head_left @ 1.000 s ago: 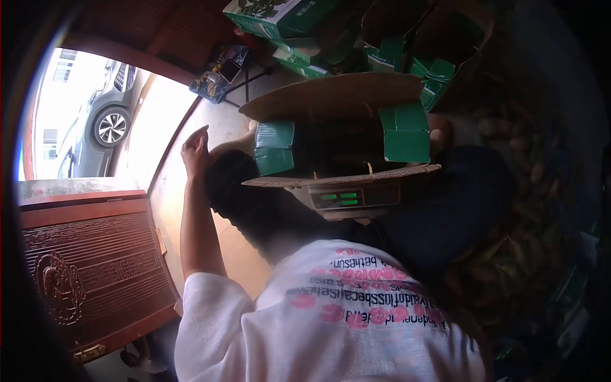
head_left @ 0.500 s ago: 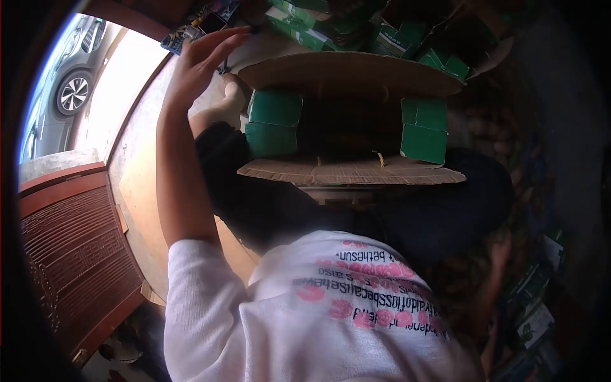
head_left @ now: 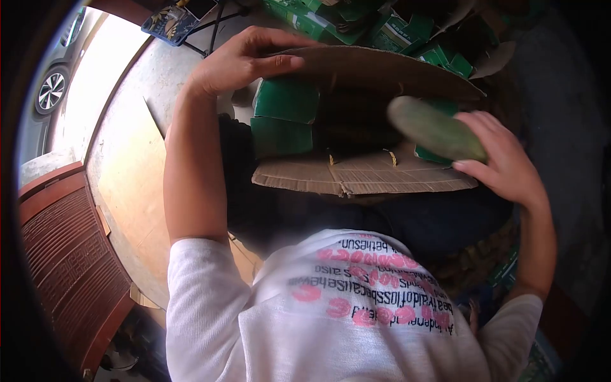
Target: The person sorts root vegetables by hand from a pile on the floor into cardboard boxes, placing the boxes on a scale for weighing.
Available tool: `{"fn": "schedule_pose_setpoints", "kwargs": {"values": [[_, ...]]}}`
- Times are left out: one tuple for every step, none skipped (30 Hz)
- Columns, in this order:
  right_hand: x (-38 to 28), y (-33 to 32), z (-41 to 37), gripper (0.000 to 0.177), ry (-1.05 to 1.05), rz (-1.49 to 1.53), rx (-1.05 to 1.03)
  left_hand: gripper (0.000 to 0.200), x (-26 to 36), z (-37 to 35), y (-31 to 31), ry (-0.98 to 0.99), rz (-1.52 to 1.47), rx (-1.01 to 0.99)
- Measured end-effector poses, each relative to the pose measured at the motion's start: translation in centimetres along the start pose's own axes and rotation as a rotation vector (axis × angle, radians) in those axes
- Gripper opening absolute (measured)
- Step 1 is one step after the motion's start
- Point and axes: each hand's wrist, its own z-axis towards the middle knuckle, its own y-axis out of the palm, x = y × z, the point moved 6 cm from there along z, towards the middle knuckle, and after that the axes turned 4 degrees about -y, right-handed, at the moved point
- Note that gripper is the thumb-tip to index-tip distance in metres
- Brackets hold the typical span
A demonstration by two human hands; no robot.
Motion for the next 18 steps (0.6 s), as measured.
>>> {"fn": "schedule_pose_setpoints", "kwargs": {"values": [[-0.5, 1.4, 2.1, 0.052, -0.034, 0.000, -0.070, 0.030, 0.0, 0.0, 0.0, 0.007, 0.002, -0.003], [-0.9, 3.0, 4.1, 0.049, -0.067, -0.001, -0.140, 0.030, -0.1, 0.0, -0.1, 0.001, -0.003, 0.002], [-0.9, 5.0, 5.9, 0.050, -0.080, -0.027, -0.212, 0.029, -0.1, -0.1, 0.0, -0.003, -0.006, 0.007], [-0.8, 7.1, 7.5, 0.050, -0.092, -0.051, -0.282, 0.029, 0.0, -0.2, -0.1, -0.009, -0.008, 0.010], [-0.7, 9.2, 8.9, 0.050, -0.062, -0.083, -0.362, 0.029, 0.0, -0.3, 0.0, 0.006, -0.003, 0.013], [-0.7, 10.9, 10.3, 0.050, -0.030, -0.116, -0.438, 0.029, -0.1, -0.2, 0.0, 0.023, 0.004, 0.015], [-0.8, 12.4, 11.5, 0.053, 0.016, -0.125, -0.551, 0.028, 0.0, -0.1, -0.1, 0.040, 0.012, 0.015], [-0.8, 13.8, 12.2, 0.056, 0.066, -0.131, -0.663, 0.029, 0.1, 0.0, -0.1, 0.037, 0.021, 0.014], [-0.9, 14.9, 12.9, 0.055, 0.066, -0.086, -0.663, 0.029, 0.2, 0.0, -0.1, 0.035, 0.030, 0.011], [-0.9, 16.0, 13.4, 0.055, 0.068, -0.038, -0.663, 0.029, 0.3, -0.1, -0.1, 0.033, 0.038, 0.006], [-0.7, 16.8, 13.4, 0.054, 0.073, 0.008, -0.660, 0.029, 0.2, -0.1, -0.1, 0.008, 0.039, 0.018], [-0.7, 16.6, 13.5, 0.056, -0.005, -0.073, -0.561, 0.029, 0.1, -0.1, -0.2, -0.014, 0.041, 0.027], [-0.8, 16.2, 13.3, 0.058, -0.079, -0.155, -0.463, 0.030, 0.1, -0.1, -0.2, -0.035, 0.041, 0.036], [-0.8, 15.9, 12.9, 0.059, -0.152, -0.238, -0.366, 0.029, 0.2, -0.3, -0.2, -0.047, 0.096, 0.052], [-0.6, 15.2, 12.7, 0.052, -0.214, -0.151, -0.295, 0.028, 0.4, -0.4, -0.2, -0.050, 0.151, 0.066], [-1.0, 13.5, 12.0, 0.050, -0.216, -0.017, -0.270, 0.027, 0.7, -0.2, -0.2, -0.040, 0.206, 0.075], [-1.3, 11.5, 11.1, 0.047, -0.209, 0.110, -0.235, 0.027, 0.7, -0.3, -0.3, -0.045, 0.195, 0.118], [-1.6, 9.8, 10.0, 0.045, -0.199, 0.233, -0.189, 0.027, 0.3, -0.6, -0.3, -0.045, 0.182, 0.157]]}}
